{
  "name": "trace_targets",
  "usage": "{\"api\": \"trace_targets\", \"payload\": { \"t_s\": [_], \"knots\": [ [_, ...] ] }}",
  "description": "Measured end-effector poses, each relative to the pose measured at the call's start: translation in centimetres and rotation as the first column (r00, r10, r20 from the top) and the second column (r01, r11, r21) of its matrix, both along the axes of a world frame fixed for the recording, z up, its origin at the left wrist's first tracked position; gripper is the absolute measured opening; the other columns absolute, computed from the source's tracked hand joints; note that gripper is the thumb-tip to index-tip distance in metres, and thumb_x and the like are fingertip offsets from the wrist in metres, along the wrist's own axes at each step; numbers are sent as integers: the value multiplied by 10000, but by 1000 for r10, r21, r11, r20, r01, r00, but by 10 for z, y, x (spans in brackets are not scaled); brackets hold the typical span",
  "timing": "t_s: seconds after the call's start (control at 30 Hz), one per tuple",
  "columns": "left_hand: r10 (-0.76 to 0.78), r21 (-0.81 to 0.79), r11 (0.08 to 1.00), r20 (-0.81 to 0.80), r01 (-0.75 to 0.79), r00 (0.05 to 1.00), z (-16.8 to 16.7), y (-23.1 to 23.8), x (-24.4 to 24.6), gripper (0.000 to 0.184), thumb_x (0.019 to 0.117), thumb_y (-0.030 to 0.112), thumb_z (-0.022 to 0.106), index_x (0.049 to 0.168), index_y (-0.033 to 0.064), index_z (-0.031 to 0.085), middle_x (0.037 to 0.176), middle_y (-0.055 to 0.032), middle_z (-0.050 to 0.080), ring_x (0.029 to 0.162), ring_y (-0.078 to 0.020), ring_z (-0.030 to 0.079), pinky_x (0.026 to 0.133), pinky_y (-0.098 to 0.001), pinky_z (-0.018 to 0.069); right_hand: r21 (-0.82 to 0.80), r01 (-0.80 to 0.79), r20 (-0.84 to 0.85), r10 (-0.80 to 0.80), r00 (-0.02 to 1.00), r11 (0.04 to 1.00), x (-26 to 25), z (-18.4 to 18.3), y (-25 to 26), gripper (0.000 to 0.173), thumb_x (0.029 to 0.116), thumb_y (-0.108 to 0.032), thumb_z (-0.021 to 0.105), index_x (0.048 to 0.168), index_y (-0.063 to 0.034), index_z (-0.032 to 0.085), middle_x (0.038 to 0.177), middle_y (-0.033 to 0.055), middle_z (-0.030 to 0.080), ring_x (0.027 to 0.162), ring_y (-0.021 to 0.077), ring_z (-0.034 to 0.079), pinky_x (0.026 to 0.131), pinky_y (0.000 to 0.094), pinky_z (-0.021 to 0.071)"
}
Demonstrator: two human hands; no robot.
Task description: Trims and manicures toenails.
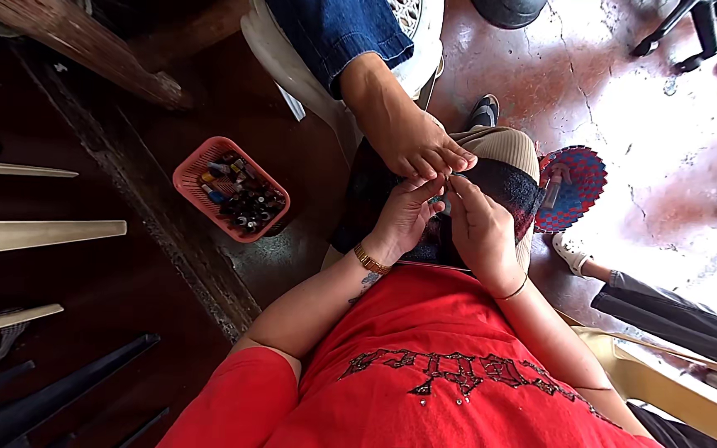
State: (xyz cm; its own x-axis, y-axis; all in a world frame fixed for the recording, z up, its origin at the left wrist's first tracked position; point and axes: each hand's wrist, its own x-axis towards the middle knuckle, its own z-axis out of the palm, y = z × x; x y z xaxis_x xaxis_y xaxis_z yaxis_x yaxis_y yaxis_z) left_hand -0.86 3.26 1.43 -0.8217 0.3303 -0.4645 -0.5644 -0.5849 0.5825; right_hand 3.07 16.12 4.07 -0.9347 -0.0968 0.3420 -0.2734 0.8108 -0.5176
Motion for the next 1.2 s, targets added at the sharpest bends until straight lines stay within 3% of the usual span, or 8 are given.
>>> {"api": "trace_targets", "payload": {
  "t_s": [0.13, 0.27, 0.43, 0.6, 0.77, 0.97, 1.07, 1.2],
  "knots": [
    [-6, 0, 1000, -17, 6, 1000, -1, 0, 1, 113, 1020, 100, 582, 994, 176, 662, 930, 42, 663, 830, -51, 628, 751, -216, 536, 39, -24, -17, 25, 1000, 999, 0, -1, 4, 263, 1027, -41, 556, 1244, 50, 673, 878, 161, 730, 720, 270, 711, 641, 404, 579],
    [-34, -9, 999, -54, 34, 998, 1, -3, 3, 112, 1018, 128, 595, 973, 195, 671, 895, 59, 643, 803, -50, 608, 738, -219, 522, -190, 15, 80, 1, 997, 982, 1, -1, 4, 264, 1044, -57, 531, 1253, 37, 663, 785, 69, 684, 616, 108, 627, 579, 257, 555],
    [-5, 13, 1000, -6, 5, 1000, -1, 1, -1, 132, 1025, 100, 567, 988, 174, 670, 940, 45, 670, 833, -51, 629, 760, -224, 534, -13, -27, -14, 27, 1000, 1000, -1, 0, 3, 260, 1027, -43, 560, 1243, 53, 670, 908, 152, 742, 745, 251, 716, 671, 396, 580],
    [-7, 19, 1000, -15, 7, 1000, -2, 0, 0, 142, 1020, 94, 570, 965, 180, 669, 901, 49, 660, 799, -49, 620, 738, -219, 528, 95, -57, -62, 63, 996, 994, -2, -1, 8, 253, 1021, -49, 581, 1229, 46, 688, 890, 158, 743, 745, 273, 723, 664, 400, 582],
    [-16, 18, 1000, -11, 16, 1000, -1, -1, 1, 142, 1012, 84, 580, 971, 183, 674, 909, 49, 661, 810, -48, 623, 751, -216, 533, 71, -106, -91, 112, 990, 992, -3, -3, 14, 240, 1019, -50, 590, 1208, 51, 698, 913, 161, 751, 784, 261, 736, 705, 365, 593],
    [-38, 3, 999, -46, 38, 998, 1, -3, 2, 127, 1027, 131, 574, 983, 192, 677, 907, 53, 660, 802, -41, 623, 729, -203, 529, -135, -67, -10, 67, 998, 989, 0, -3, 13, 254, 1029, -45, 556, 1221, 56, 688, 869, 128, 726, 708, 168, 686, 682, 305, 588],
    [-67, -39, 997, -82, 64, 994, 2, -7, 6, 97, 1032, 173, 585, 969, 197, 654, 867, 57, 631, 744, -34, 597, 669, -185, 504, -108, -40, 21, 42, 999, 993, 0, 0, 9, 247, 1028, -47, 559, 1216, 47, 689, 858, 122, 721, 696, 172, 679, 665, 308, 581],
    [-11, 28, 1000, -18, 12, 1000, -1, -1, 1, 145, 1028, 106, 567, 976, 189, 674, 913, 53, 665, 818, -41, 629, 749, -210, 538, 14, -75, -34, 75, 997, 997, -2, 2, 9, 240, 1021, -51, 582, 1209, 50, 691, 881, 148, 740, 727, 247, 713, 654, 381, 576]
  ]
}}
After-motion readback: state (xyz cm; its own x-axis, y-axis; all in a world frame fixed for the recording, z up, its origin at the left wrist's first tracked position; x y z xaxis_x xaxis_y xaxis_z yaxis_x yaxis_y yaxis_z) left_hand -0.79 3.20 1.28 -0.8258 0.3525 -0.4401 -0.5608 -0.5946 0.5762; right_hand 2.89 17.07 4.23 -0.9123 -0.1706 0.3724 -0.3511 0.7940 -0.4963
